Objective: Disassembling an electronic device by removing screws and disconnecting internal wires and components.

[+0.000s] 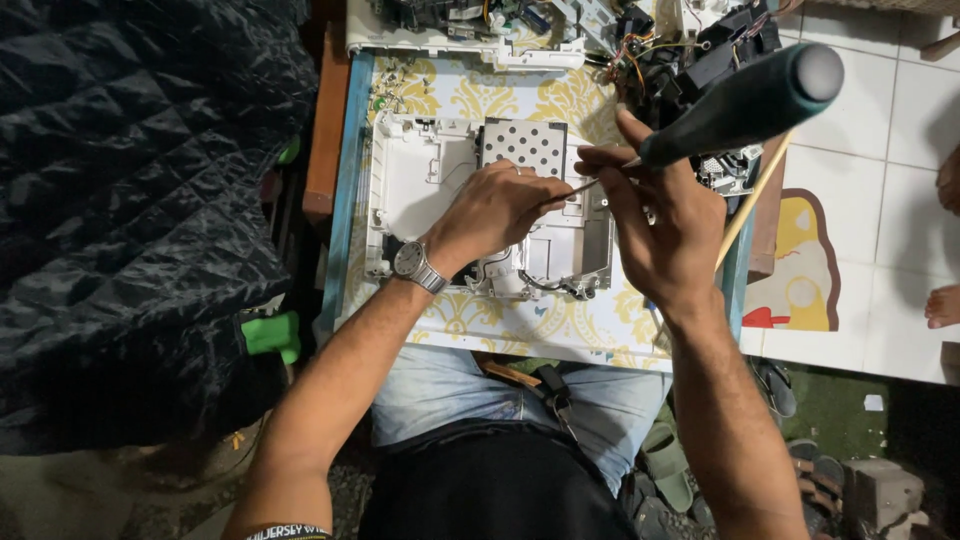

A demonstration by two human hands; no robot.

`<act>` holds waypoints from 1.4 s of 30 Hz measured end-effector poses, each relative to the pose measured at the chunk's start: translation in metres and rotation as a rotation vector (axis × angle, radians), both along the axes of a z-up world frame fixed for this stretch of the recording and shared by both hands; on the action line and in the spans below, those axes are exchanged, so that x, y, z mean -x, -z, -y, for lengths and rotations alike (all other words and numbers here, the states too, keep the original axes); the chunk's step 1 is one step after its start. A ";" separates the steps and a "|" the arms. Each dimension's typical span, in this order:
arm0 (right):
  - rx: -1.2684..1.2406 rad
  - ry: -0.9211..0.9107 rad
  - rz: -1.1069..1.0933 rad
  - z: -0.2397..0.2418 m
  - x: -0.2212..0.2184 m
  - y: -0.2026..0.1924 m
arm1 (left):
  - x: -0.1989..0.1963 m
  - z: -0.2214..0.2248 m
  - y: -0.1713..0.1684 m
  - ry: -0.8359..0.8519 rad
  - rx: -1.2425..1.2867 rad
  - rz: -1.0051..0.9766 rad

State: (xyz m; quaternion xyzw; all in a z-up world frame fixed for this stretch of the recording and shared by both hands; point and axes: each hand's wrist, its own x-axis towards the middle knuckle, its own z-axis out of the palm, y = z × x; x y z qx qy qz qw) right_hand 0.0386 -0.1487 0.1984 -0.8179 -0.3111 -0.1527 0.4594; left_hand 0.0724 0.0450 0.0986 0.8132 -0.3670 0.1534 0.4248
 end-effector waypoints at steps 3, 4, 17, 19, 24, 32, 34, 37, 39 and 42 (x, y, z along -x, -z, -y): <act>-0.031 -0.016 -0.022 0.001 -0.003 -0.006 | -0.002 -0.002 0.001 -0.006 -0.057 0.005; -0.074 -0.005 -0.066 0.002 -0.003 -0.009 | -0.003 -0.003 0.005 0.007 -0.071 0.027; -0.944 -0.383 -0.342 -0.033 -0.037 -0.031 | -0.005 -0.001 0.003 -0.081 -0.223 -0.017; -0.954 -0.449 -0.351 -0.033 -0.043 -0.028 | -0.002 0.002 -0.013 -0.040 -0.314 -0.159; -0.894 -0.704 -0.427 -0.035 -0.051 -0.030 | 0.004 0.003 -0.041 0.118 -0.252 -0.516; -1.012 -0.173 -0.275 -0.032 -0.038 0.052 | 0.011 0.024 -0.013 -0.251 0.238 0.040; -1.046 -0.091 -0.276 -0.034 -0.037 0.075 | 0.013 0.025 -0.004 -0.301 0.228 0.057; -1.108 0.003 -0.237 -0.042 -0.031 0.078 | 0.014 0.030 0.004 -0.366 0.195 0.097; -1.134 0.019 -0.196 -0.047 -0.027 0.074 | 0.014 0.032 0.002 -0.377 0.173 0.118; -1.083 -0.003 -0.219 -0.048 -0.024 0.081 | 0.015 0.030 -0.009 -0.393 0.177 0.045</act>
